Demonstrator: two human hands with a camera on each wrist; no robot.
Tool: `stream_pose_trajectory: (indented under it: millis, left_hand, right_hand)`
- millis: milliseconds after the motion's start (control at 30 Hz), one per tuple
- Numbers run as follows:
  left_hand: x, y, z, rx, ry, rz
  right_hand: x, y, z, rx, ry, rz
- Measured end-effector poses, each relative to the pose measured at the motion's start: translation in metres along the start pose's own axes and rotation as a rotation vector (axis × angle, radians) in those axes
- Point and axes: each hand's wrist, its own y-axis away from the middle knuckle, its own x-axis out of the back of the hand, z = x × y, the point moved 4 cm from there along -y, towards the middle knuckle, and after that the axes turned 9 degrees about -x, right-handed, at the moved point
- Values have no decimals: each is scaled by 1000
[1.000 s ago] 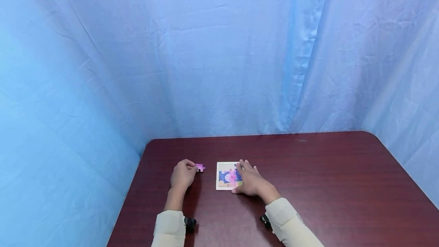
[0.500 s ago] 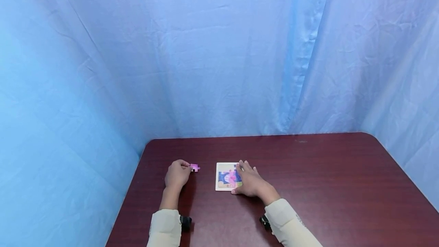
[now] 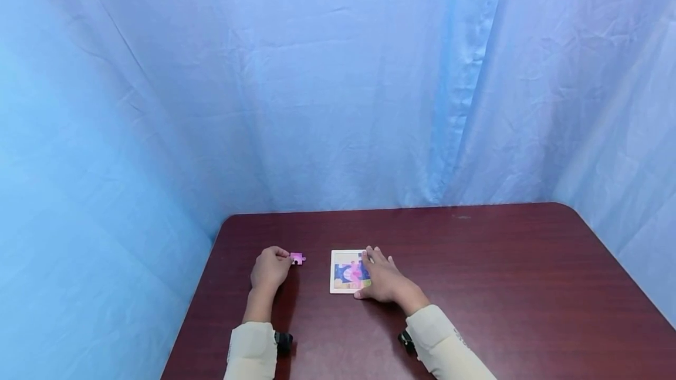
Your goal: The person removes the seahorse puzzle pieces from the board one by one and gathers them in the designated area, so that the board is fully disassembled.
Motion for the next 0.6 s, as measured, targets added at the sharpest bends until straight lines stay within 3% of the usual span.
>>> stream_pose_trajectory:
  millis: [400, 600]
  left_hand:
    - [1, -1, -2, -1, 13, 1]
    - [0, 2, 5, -23, 1, 1]
  right_hand:
    - [-1, -1, -1, -5, 3, 4]
    - [0, 0, 0, -2, 0, 19]
